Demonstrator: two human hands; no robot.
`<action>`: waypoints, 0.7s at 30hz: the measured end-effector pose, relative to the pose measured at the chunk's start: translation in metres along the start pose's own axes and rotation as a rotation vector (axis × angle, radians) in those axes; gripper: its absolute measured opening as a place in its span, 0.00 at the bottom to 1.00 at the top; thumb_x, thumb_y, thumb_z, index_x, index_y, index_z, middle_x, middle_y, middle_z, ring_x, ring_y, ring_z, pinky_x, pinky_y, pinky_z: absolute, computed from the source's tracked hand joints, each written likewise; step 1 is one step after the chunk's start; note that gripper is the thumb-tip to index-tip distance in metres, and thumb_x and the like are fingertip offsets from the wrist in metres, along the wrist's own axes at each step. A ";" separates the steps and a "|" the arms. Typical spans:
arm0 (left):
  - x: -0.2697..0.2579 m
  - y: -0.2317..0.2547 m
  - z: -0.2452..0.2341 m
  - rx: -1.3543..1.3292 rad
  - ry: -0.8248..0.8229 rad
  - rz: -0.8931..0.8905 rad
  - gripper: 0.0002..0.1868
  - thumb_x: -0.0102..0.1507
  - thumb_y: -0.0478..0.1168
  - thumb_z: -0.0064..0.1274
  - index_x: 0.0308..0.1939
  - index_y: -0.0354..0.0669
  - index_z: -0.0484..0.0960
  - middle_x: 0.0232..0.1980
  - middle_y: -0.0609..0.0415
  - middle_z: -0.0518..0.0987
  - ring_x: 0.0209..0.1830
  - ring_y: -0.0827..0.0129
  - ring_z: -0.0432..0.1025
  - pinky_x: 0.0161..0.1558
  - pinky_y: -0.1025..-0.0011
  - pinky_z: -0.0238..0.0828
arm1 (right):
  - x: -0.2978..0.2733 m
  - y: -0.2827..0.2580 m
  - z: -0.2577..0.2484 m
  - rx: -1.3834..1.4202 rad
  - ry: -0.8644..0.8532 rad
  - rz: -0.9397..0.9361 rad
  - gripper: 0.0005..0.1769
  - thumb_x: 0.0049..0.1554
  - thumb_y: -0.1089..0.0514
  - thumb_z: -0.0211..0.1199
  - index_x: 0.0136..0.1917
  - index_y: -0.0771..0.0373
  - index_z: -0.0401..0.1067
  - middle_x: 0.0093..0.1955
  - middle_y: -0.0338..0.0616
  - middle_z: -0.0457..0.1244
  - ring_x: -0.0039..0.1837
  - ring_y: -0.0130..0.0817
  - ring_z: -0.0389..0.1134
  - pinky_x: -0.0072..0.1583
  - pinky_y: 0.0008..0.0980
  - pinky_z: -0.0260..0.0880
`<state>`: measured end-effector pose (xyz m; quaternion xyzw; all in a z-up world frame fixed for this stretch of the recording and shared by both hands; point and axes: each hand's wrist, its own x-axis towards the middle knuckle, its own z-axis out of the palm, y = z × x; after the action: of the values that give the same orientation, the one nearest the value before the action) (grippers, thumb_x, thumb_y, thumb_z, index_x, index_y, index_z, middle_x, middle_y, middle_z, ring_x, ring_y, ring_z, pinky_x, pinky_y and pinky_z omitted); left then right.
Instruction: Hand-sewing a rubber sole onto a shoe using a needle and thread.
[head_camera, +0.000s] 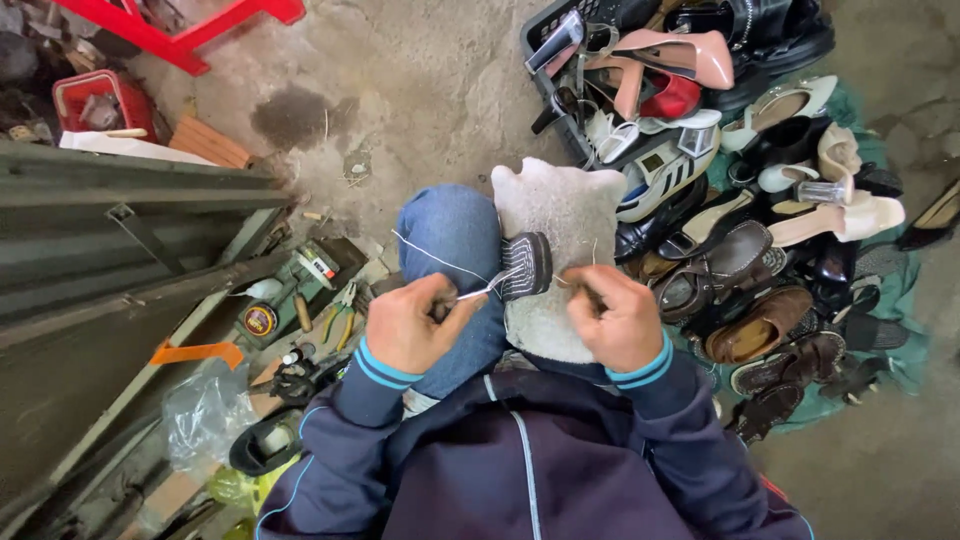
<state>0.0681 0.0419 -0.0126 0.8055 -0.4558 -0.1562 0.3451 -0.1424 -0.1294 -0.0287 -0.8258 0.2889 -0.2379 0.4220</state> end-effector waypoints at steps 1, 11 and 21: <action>-0.001 -0.001 0.002 -0.005 -0.001 0.002 0.19 0.57 0.51 0.68 0.22 0.51 0.76 0.14 0.60 0.73 0.15 0.61 0.73 0.19 0.69 0.66 | -0.003 0.001 -0.005 -0.005 0.001 0.001 0.11 0.56 0.66 0.59 0.47 0.58 0.81 0.34 0.44 0.67 0.35 0.41 0.69 0.43 0.37 0.74; 0.005 0.028 0.016 -0.318 -0.031 0.006 0.10 0.63 0.37 0.62 0.48 0.46 0.85 0.26 0.52 0.83 0.25 0.55 0.79 0.25 0.64 0.74 | -0.008 -0.004 -0.018 0.947 -0.024 0.094 0.15 0.62 0.59 0.58 0.33 0.63 0.71 0.54 0.62 0.67 0.58 0.45 0.68 0.58 0.42 0.70; 0.009 0.020 0.027 -0.143 0.057 -0.084 0.19 0.66 0.45 0.60 0.20 0.49 0.78 0.16 0.59 0.72 0.14 0.60 0.71 0.18 0.74 0.62 | 0.011 -0.031 0.021 0.141 0.065 0.029 0.31 0.54 0.52 0.76 0.64 0.71 0.71 0.41 0.50 0.62 0.35 0.35 0.63 0.36 0.35 0.65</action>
<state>0.0453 0.0163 -0.0168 0.8012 -0.3992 -0.1799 0.4078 -0.1120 -0.1104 -0.0122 -0.7815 0.2967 -0.2782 0.4730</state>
